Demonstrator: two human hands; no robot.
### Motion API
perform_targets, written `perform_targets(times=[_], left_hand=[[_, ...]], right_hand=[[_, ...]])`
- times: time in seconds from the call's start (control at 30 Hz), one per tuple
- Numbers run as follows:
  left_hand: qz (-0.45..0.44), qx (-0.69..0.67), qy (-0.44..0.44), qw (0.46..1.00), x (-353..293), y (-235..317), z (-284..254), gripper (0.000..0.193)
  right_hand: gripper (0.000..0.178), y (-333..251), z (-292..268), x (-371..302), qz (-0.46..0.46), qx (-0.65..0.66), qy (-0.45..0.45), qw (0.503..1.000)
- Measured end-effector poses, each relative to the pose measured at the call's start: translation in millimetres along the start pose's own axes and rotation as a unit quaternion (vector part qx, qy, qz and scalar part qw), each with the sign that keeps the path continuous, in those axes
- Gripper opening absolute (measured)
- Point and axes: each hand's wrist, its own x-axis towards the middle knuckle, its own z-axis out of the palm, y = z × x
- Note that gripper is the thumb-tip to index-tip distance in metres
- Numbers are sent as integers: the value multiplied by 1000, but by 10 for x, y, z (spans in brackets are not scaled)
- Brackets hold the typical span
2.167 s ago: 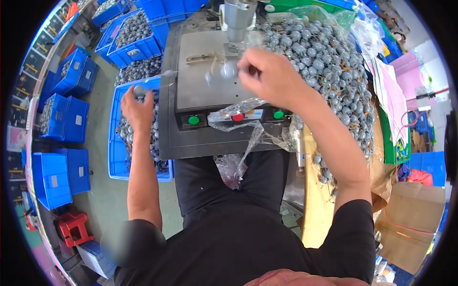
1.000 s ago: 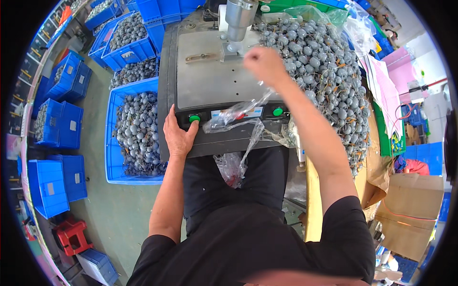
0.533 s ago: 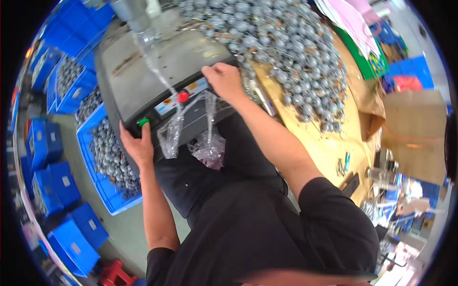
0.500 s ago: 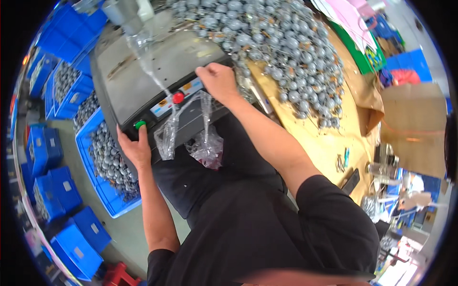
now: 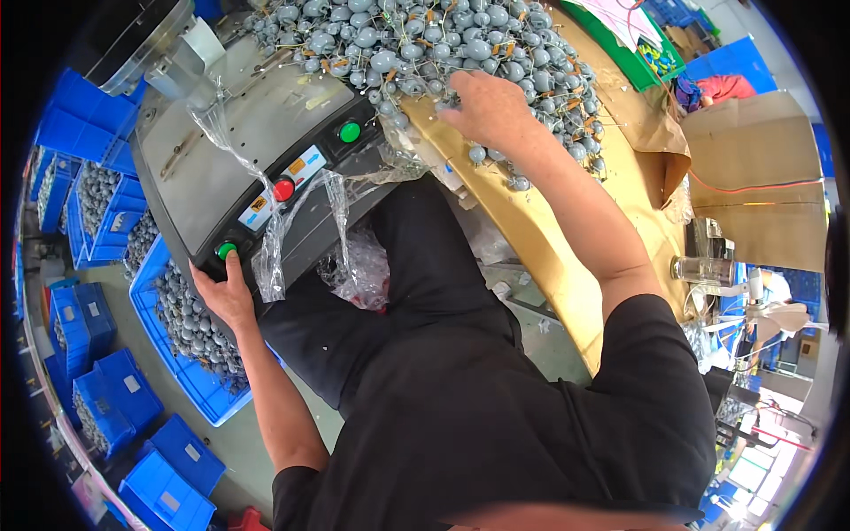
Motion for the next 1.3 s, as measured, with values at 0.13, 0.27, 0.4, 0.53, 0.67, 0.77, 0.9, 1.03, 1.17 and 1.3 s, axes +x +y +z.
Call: perform_targets(times=[0.13, 0.27, 0.4, 0.53, 0.67, 0.77, 0.9, 1.03, 1.17, 1.3], left_hand=[[10, 9, 7, 1000, -20, 81, 34, 70], [19, 21, 16, 999, -39, 52, 29, 63], [14, 36, 23, 999, -27, 22, 29, 60], [22, -19, -4, 1000, 7, 114, 1, 60], [29, 78, 20, 996, 193, -88, -2, 64], [112, -15, 45, 993, 523, 303, 0, 65], [-150, -135, -135, 970, 896, 952, 413, 66], [-286, -291, -242, 880, 1271, 1233, 947, 63], [-153, -166, -172, 959, 1472, 1313, 1332, 35], [129, -61, -216, 966, 1422, 2030, 1540, 48]], right_hand=[[37, 90, 108, -54, 10, -70, -89, 994], [37, 235, 133, -49, -22, -21, -50, 998], [35, 433, -273, 37, 65, 235, 47, 969], [25, 992, -772, 145, 143, 640, 125, 745], [23, 1004, -1293, 171, 58, 804, 192, 560], [25, 1019, -1458, 153, -3, 798, 185, 573], [36, 1540, -1216, 299, -41, 847, 70, 525], [46, 1338, -1427, 66, 39, 814, 84, 573], [41, 1004, -1370, 94, 51, 765, 50, 640], [39, 690, -1451, 35, 72, 681, 18, 728]])
